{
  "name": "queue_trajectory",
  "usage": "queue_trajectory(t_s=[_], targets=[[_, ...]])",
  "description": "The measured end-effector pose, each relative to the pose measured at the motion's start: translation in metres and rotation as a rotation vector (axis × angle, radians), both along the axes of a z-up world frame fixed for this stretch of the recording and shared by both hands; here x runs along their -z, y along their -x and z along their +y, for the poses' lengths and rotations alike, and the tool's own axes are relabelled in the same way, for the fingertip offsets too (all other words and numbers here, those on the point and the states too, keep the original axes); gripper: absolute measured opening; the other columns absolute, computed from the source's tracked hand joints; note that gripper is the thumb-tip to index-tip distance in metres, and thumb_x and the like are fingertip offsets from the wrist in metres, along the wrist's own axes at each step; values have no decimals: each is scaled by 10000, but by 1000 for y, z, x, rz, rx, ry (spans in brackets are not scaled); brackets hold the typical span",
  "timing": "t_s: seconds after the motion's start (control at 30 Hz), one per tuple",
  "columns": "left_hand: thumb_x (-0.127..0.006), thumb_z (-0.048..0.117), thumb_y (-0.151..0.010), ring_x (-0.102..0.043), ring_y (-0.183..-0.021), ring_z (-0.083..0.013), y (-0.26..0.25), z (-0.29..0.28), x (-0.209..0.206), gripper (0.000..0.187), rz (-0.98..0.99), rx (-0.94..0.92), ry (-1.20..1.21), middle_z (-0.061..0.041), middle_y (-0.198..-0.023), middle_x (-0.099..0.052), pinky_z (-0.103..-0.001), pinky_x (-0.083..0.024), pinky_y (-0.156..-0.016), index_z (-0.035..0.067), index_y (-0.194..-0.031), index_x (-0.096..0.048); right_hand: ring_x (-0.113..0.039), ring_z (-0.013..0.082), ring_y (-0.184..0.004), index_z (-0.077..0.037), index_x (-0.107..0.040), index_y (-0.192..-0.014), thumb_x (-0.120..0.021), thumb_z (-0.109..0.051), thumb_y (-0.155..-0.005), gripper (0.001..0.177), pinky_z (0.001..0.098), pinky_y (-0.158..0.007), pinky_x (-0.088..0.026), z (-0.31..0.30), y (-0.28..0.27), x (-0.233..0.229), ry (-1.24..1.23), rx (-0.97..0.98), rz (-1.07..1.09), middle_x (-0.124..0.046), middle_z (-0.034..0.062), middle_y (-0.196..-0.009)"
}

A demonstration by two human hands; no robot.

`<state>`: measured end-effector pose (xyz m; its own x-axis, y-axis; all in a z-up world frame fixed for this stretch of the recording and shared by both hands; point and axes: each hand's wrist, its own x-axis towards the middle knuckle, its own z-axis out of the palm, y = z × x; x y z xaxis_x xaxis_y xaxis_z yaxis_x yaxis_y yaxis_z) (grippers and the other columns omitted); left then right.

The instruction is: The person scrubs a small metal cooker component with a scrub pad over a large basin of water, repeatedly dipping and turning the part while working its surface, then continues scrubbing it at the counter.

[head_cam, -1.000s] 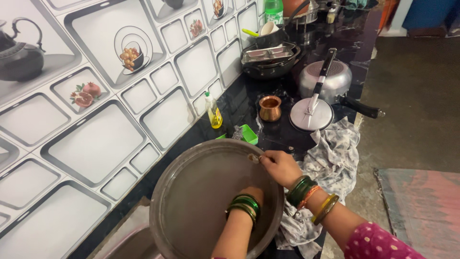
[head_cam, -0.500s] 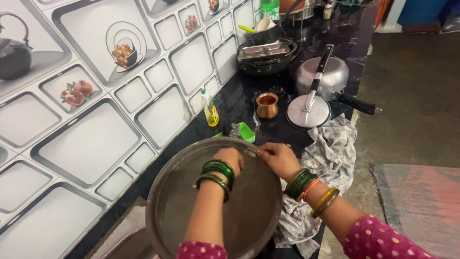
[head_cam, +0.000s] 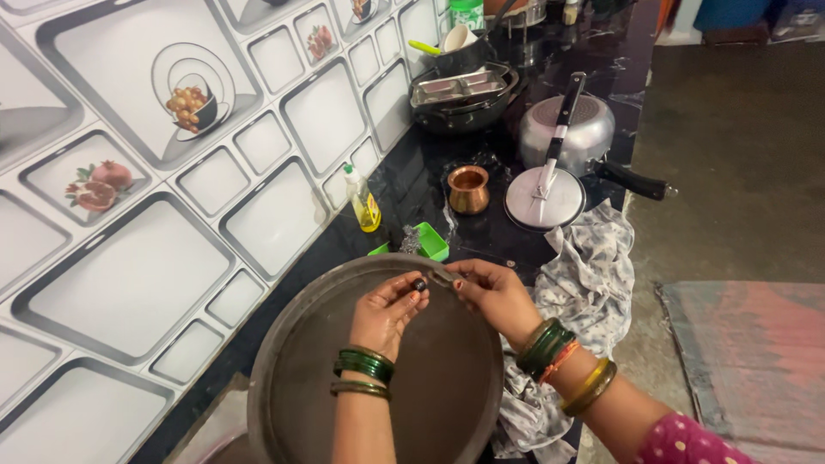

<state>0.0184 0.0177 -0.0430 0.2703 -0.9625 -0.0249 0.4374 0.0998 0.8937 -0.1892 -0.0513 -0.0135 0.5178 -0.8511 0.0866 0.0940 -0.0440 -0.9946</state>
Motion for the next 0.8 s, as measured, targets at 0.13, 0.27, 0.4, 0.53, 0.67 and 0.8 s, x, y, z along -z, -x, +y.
queue_trajectory(t_s=[0.13, 0.27, 0.4, 0.53, 0.67, 0.8], targets=[[-677, -63, -901, -720, -921, -206, 11, -6, 10, 279, 127, 2, 90, -111, -1053, -740, -341, -603, -865, -43, -1177, -708, -575, 57, -678, -73, -748, -1238, -643, -66, -928, 328, 227, -607, -476, 10, 1, -8, -61, 24, -15, -720, -45, -878], [-674, -62, -908, -717, -909, -211, 23, -19, 22, 264, 180, -32, 130, -112, -1062, -745, -339, -611, -860, -51, -1167, -718, -556, 69, -680, -82, -777, -1198, -671, -44, -926, 294, 246, -614, -474, 17, -2, -14, 219, 154, 50, -643, -17, -791], [-674, -56, -921, -712, -902, -211, 29, -29, 32, 244, 248, -70, 154, -116, -1065, -740, -338, -610, -846, -48, -1161, -720, -559, 137, -640, -120, -788, -1151, -728, -44, -877, 290, 284, -623, -477, 23, 2, -18, 456, 248, 258, -611, 74, -721], [-674, -62, -914, -712, -893, -212, 35, -34, 40, 254, 215, -54, 123, -121, -1055, -742, -345, -611, -845, -39, -1161, -730, -587, 181, -644, -130, -786, -1153, -706, -21, -873, 310, 304, -631, -484, 22, 6, -22, 531, 298, 242, -646, 87, -741], [-667, -63, -918, -712, -918, -201, 36, -40, 42, 242, 235, -75, 157, -120, -1066, -744, -357, -619, -871, -47, -1151, -730, -627, 192, -665, -129, -789, -1138, -692, 12, -847, 338, 302, -646, -501, 21, 7, -25, 592, 268, 249, -660, 88, -759], [-671, -74, -915, -716, -905, -219, 37, -41, 42, 239, 216, -51, 135, -128, -1066, -742, -368, -620, -870, -58, -1148, -724, -634, 199, -688, -131, -781, -1149, -674, 33, -850, 357, 310, -649, -504, 21, 7, -25, 612, 348, 218, -671, 85, -782]])
